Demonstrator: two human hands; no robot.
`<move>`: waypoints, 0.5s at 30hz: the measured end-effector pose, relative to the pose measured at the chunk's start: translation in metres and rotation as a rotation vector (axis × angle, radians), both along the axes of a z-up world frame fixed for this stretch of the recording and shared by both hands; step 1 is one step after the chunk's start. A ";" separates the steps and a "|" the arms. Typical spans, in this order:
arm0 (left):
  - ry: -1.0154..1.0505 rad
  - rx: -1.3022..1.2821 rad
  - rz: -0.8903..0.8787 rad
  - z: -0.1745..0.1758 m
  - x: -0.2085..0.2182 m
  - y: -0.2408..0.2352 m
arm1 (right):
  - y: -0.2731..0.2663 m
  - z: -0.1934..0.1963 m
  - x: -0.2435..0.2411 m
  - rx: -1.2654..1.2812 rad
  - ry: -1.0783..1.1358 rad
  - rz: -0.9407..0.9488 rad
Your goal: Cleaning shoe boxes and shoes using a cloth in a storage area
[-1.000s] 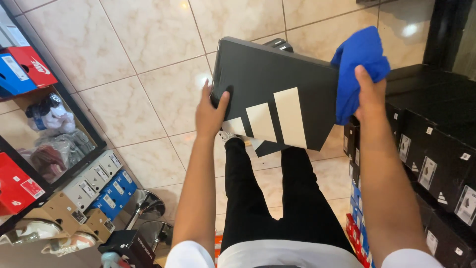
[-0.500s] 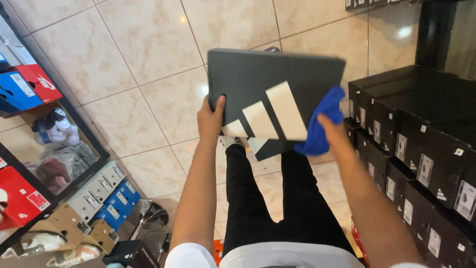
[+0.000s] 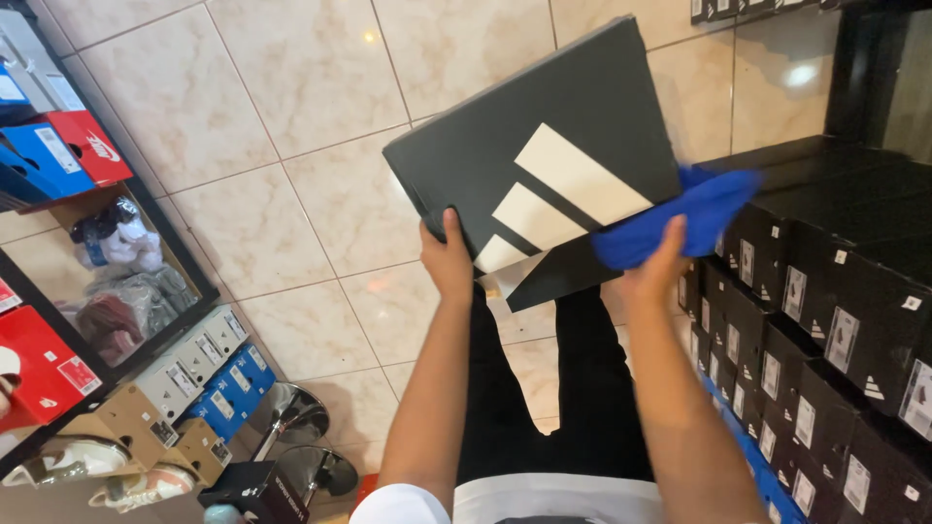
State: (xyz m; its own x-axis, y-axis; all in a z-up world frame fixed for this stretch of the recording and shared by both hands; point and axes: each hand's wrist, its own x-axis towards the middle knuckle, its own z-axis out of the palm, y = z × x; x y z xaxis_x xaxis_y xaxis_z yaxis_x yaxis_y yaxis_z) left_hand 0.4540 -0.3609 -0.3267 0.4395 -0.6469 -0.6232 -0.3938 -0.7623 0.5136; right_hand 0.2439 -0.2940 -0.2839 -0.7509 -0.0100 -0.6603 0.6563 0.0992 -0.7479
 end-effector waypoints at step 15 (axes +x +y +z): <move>-0.053 -0.019 -0.089 -0.021 0.001 0.022 | -0.053 0.036 0.025 -0.223 -0.061 -0.041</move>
